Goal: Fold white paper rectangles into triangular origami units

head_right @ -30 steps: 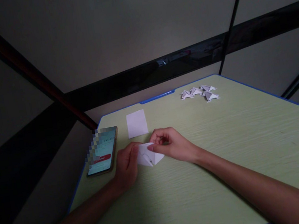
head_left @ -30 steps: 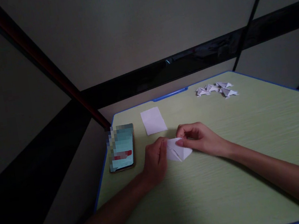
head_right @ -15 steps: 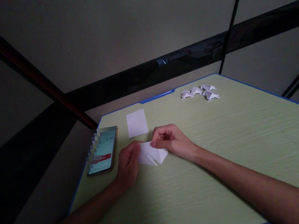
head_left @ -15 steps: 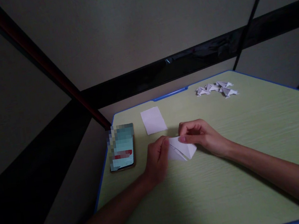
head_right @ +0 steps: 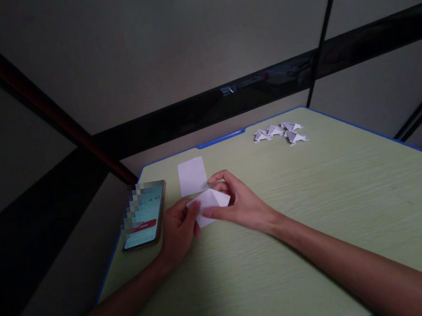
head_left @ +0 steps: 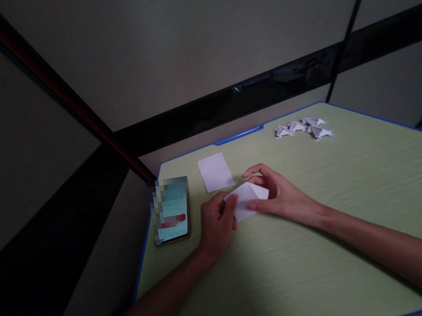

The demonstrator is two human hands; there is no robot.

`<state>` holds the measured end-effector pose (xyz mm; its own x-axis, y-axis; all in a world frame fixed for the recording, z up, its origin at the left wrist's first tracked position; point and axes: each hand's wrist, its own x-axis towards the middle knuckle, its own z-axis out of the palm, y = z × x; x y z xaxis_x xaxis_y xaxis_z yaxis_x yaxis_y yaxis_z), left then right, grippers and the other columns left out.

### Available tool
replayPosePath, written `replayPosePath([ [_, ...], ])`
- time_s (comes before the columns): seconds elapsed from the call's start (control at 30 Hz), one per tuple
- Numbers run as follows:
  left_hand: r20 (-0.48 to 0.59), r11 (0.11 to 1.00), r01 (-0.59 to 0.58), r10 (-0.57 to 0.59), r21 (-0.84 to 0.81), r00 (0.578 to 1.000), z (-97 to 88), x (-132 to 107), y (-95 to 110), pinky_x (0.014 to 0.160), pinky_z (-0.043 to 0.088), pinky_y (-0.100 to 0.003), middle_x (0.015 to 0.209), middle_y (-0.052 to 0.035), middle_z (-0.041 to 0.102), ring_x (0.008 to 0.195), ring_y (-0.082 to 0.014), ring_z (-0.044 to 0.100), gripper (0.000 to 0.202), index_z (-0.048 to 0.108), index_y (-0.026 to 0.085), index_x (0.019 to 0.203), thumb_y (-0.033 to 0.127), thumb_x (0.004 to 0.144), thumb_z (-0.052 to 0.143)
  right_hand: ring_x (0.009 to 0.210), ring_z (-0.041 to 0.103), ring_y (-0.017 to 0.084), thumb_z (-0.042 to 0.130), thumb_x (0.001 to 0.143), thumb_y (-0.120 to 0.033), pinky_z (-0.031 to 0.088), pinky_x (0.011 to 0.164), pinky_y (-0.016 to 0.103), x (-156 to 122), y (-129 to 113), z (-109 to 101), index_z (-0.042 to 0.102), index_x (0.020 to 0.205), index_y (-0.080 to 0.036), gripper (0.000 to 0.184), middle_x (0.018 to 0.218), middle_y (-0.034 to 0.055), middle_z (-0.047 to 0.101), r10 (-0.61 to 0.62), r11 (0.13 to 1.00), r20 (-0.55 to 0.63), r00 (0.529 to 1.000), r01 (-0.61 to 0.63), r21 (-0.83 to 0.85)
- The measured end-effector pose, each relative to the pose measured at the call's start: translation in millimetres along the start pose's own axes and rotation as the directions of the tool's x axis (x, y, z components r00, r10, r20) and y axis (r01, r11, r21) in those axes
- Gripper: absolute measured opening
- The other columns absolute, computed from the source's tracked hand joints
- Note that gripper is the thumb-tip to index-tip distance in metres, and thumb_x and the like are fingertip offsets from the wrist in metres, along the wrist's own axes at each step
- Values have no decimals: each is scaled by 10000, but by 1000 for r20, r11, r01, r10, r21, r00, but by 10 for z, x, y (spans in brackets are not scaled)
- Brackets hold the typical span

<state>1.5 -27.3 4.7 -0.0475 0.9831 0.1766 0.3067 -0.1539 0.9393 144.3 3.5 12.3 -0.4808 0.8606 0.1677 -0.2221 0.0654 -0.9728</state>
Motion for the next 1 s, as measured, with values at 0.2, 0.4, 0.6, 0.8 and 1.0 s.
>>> replayPosePath([
  [0.2,6,989,54,-54,-134,999,-3,21,15,317,270,-151,373,51,482,308,-52,397,264,524,125,651,375,728,488,554,546,91,635,560,-110,425,513,213,-6,40,52,326,975,-208,526,669,-39,561,23,998,-56,998,-19,66],
  [0.4,138,981,77,-53,-179,989,6,5,5,351,278,-155,392,27,505,329,-44,397,288,472,126,582,363,746,474,555,555,83,600,597,-82,428,533,214,6,7,-21,423,907,-170,368,655,-30,587,-11,998,-24,1000,13,62],
  [0.6,152,982,78,-51,-175,987,8,7,-14,333,261,-159,383,32,489,319,-48,394,320,485,122,600,391,767,433,614,581,114,555,648,-83,452,573,255,-19,13,-6,508,889,-150,254,717,10,608,-57,998,66,996,57,2],
  [0.8,227,982,77,-37,-171,973,33,-13,-36,303,257,-151,355,38,474,283,-43,380,327,478,125,600,401,767,429,643,536,119,531,688,-101,417,561,246,-55,39,-25,603,829,-161,169,724,26,585,-324,877,-30,946,288,-384],
  [1.0,262,971,98,-38,-218,964,53,-40,-11,302,319,-150,368,22,506,286,-55,429,320,484,123,596,391,765,437,634,524,128,520,717,-130,411,548,255,-94,20,-4,630,798,-190,149,696,33,577,-579,677,-18,815,468,-568],
])
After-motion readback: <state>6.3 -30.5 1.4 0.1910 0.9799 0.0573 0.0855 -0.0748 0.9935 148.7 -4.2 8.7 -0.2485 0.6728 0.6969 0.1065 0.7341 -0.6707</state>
